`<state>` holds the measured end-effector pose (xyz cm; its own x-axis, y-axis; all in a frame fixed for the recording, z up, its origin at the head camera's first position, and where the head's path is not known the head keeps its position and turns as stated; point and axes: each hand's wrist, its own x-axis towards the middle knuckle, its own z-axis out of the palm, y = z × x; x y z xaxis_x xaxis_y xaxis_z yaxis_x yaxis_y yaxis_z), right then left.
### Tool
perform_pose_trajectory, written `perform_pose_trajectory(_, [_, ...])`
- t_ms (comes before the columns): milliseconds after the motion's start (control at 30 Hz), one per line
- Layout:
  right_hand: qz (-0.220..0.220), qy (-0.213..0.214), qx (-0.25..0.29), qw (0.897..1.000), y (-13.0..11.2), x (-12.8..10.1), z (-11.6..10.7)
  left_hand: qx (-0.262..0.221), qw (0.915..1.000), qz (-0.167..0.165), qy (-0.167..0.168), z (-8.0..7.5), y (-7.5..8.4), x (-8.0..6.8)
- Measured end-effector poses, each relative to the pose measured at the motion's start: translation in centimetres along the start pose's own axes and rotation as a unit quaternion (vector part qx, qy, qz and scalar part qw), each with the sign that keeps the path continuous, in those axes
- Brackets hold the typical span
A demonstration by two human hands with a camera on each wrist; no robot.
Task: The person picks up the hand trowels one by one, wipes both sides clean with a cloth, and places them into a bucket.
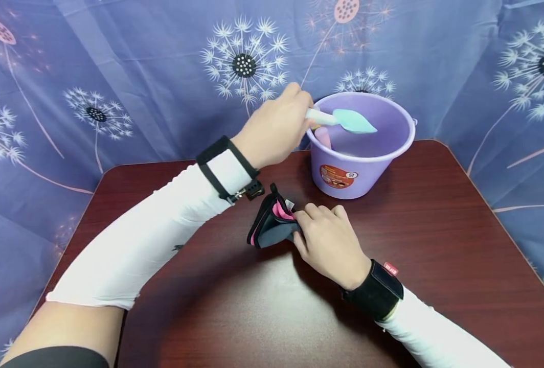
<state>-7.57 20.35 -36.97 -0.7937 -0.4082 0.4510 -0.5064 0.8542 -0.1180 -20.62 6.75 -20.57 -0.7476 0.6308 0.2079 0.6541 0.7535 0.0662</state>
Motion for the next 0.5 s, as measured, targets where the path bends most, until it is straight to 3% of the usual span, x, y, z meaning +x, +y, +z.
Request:
perform_pose_trajectory(133, [0.000, -0.002, 0.000, 1.000, -0.1, -0.1, 0.2, 0.003, 0.9999, 0.002, -0.014, 1.3, 1.4, 1.1])
perform_pose_trajectory(500, [-0.007, -0.018, -0.004, 1.000, -0.4, -0.7, 0.7, 0.082, 0.9964, 0.022, -0.007, 5.0, 3.4, 2.9])
